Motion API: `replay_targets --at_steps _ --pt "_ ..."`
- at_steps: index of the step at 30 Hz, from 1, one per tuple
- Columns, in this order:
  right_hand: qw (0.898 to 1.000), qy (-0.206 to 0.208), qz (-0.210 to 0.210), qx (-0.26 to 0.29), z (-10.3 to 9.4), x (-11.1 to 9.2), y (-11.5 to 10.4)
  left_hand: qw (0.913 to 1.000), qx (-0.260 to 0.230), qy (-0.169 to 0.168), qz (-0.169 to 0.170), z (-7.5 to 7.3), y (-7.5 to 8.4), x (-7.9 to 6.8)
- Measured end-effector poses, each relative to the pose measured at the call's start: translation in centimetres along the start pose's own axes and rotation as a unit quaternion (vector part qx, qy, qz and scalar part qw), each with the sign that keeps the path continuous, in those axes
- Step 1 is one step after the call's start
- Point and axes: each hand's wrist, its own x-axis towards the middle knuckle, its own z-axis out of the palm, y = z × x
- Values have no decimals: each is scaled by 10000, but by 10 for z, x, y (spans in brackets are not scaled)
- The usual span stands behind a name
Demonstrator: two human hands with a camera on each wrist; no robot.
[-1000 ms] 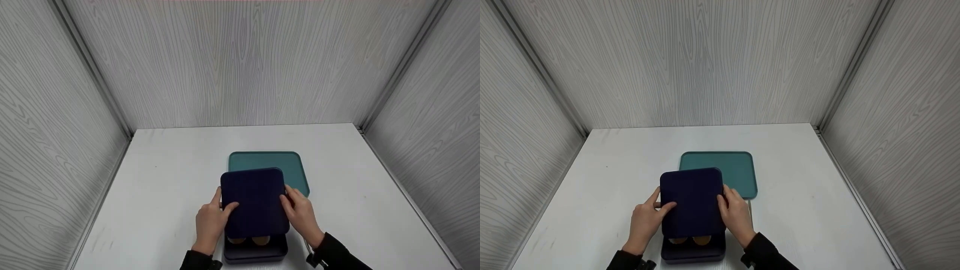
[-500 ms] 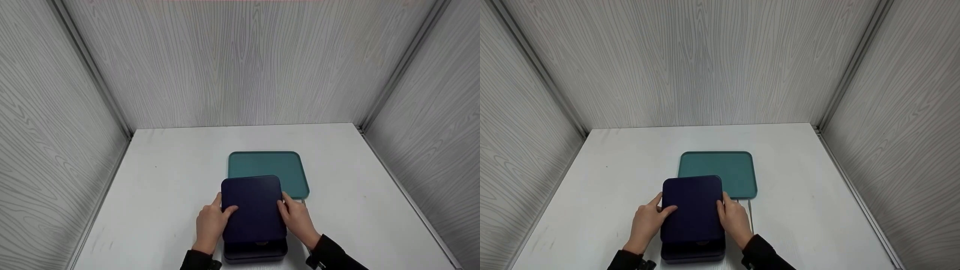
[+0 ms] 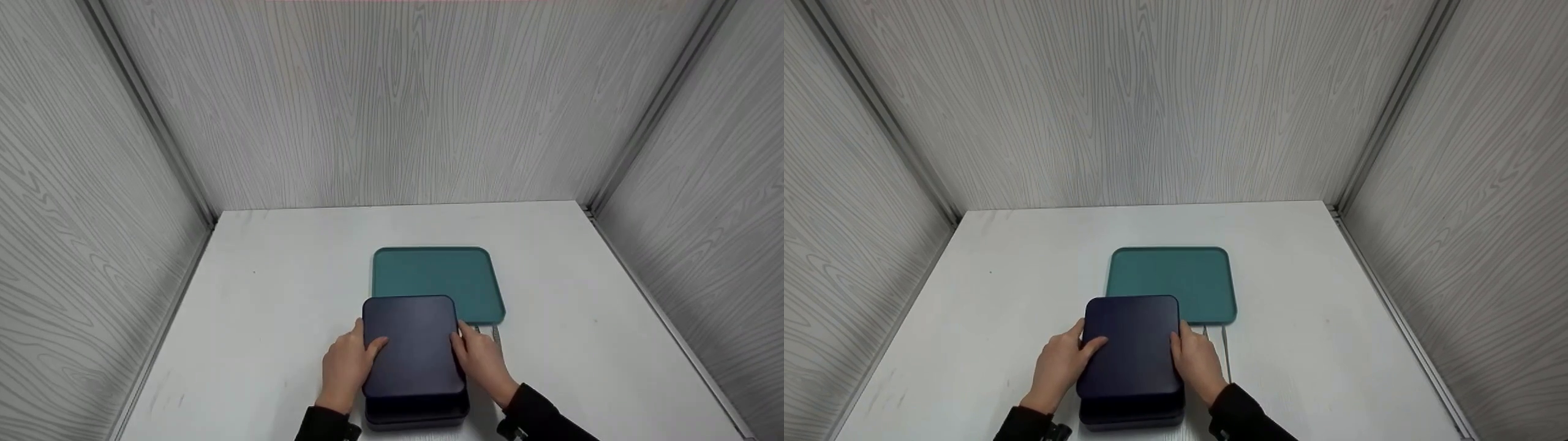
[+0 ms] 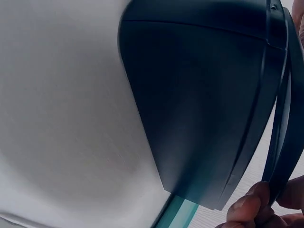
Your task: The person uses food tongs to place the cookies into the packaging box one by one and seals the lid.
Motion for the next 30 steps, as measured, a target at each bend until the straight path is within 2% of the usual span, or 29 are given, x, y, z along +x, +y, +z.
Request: replay_targets --at_steps 9,16,23,30 --pt "9993 -286 255 -53 4 1 -2 9978 395 397 353 11 -6 2" --pt "9991 -313 294 3 6 2 1 9988 378 245 171 17 -8 2" --pt "9988 -350 351 41 8 2 5 9988 335 286 228 21 -9 1" --pt "9981 -405 449 96 12 1 9 9993 327 140 131 21 -7 1"
